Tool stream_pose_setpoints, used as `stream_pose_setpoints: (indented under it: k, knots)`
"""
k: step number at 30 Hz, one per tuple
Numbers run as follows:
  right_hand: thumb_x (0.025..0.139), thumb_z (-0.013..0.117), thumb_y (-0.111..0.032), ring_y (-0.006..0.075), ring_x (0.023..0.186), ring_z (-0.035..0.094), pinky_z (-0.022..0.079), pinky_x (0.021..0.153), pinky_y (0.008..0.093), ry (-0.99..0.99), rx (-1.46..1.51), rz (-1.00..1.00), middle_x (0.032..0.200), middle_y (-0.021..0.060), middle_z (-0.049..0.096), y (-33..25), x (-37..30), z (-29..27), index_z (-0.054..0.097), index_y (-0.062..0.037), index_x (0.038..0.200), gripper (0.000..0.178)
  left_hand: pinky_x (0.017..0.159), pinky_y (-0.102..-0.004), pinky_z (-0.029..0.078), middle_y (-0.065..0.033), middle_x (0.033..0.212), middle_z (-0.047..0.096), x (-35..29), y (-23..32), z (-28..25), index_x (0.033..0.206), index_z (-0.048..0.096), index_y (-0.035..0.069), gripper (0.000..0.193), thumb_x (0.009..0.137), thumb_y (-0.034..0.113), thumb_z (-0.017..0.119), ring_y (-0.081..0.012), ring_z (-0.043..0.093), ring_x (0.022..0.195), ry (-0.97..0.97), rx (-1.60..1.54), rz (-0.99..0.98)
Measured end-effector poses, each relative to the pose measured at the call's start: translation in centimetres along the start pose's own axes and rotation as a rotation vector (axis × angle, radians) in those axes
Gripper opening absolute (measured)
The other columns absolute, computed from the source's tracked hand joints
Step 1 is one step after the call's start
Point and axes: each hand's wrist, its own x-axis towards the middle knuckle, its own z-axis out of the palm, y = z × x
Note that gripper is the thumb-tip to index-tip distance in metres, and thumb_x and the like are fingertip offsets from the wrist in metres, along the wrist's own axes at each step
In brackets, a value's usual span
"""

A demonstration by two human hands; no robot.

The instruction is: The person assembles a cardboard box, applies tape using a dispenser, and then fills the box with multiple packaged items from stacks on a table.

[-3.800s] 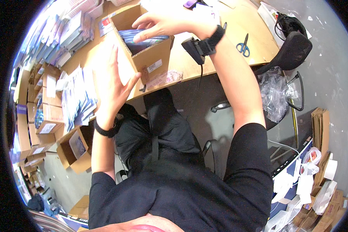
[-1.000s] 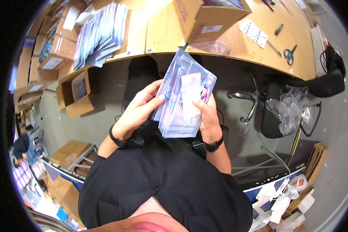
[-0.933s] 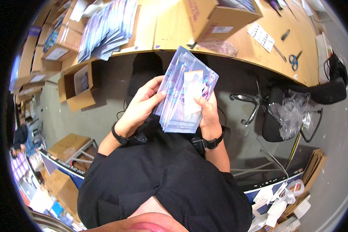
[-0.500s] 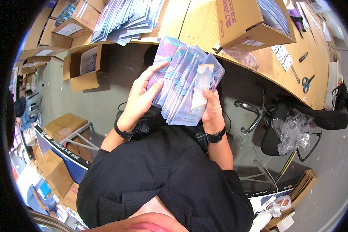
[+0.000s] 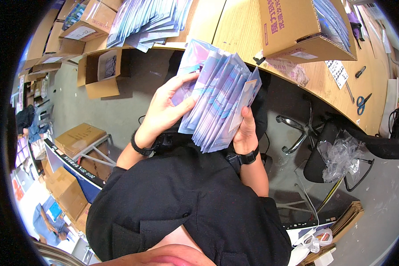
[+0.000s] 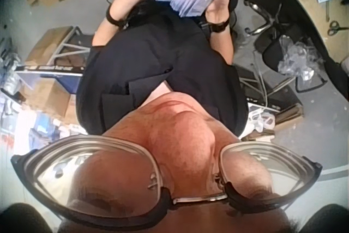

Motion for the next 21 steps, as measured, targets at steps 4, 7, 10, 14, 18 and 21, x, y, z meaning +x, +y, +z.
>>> stream_pose_setpoints:
  k: [4, 7, 10, 14, 18, 21]
  knots:
    - [0.083, 0.093, -0.032, 0.0285, 0.127, 0.065, 0.055, 0.11, 0.046, -0.017, 0.012, -0.016, 0.141, 0.0118, 0.066, -0.4, -0.4, -0.4, 0.051, -0.0027, 0.151, 0.086, 0.113, -0.0366, 0.045, -0.0145, 0.137, 0.066, 0.3, 0.6, 0.2, 0.14, 0.064, 0.0, 0.049, 0.093, 0.01, 0.072, -0.0226, 0.061, 0.129, -0.001, 0.034, 0.023]
    - [0.082, 0.093, -0.031, 0.0275, 0.13, 0.064, 0.054, 0.111, 0.0458, -0.01, 0.0, -0.011, 0.144, 0.01, 0.065, -0.7, -0.6, -1.8, 0.05, -0.0051, 0.152, 0.086, 0.114, -0.037, 0.043, -0.0143, 0.137, 0.065, 0.1, -0.4, 0.3, 0.142, 0.061, 0.0, 0.05, 0.093, 0.004, 0.067, -0.0223, 0.06, 0.131, -0.024, -0.042, -0.105]
    - [0.081, 0.094, -0.03, 0.027, 0.131, 0.063, 0.053, 0.112, 0.0457, -0.01, 0.0, -0.007, 0.145, 0.0086, 0.064, -0.7, -0.9, -2.2, 0.05, -0.0065, 0.152, 0.086, 0.116, -0.0364, 0.04, -0.0141, 0.137, 0.064, 0.4, 0.8, 1.7, 0.145, 0.057, -0.001, 0.051, 0.094, 0.0, 0.062, -0.0215, 0.058, 0.132, 0.216, -0.128, 0.09]
    - [0.078, 0.096, -0.032, 0.0287, 0.131, 0.062, 0.053, 0.111, 0.0458, 0.024, -0.03, -0.061, 0.144, 0.0097, 0.064, -0.3, -1.1, -1.4, 0.05, -0.0052, 0.152, 0.091, 0.119, -0.0342, 0.038, -0.0148, 0.145, 0.062, 0.4, 0.7, 1.2, 0.15, 0.054, 0.0, 0.055, 0.095, -0.006, 0.056, -0.0205, 0.054, 0.139, 0.08, -0.022, 0.064]
    - [0.077, 0.097, -0.031, 0.029, 0.13, 0.063, 0.053, 0.111, 0.0469, 0.008, -0.011, -0.044, 0.143, 0.0105, 0.064, -0.2, -1.1, -2.0, 0.05, -0.0043, 0.152, 0.092, 0.117, -0.0339, 0.039, -0.014, 0.145, 0.064, 0.5, -0.1, 1.0, 0.147, 0.059, -0.002, 0.05, 0.098, -0.004, 0.054, -0.0205, 0.056, 0.137, 0.047, -0.126, 0.005]
    - [0.077, 0.096, -0.031, 0.0296, 0.13, 0.063, 0.053, 0.111, 0.0473, -0.017, -0.007, -0.029, 0.144, 0.011, 0.064, -0.3, -1.1, -1.9, 0.05, -0.0042, 0.152, 0.091, 0.117, -0.0341, 0.04, -0.0138, 0.145, 0.064, 0.4, 0.0, 0.9, 0.147, 0.06, -0.002, 0.046, 0.101, 0.001, 0.057, -0.0205, 0.057, 0.137, 0.063, -0.168, -0.007]
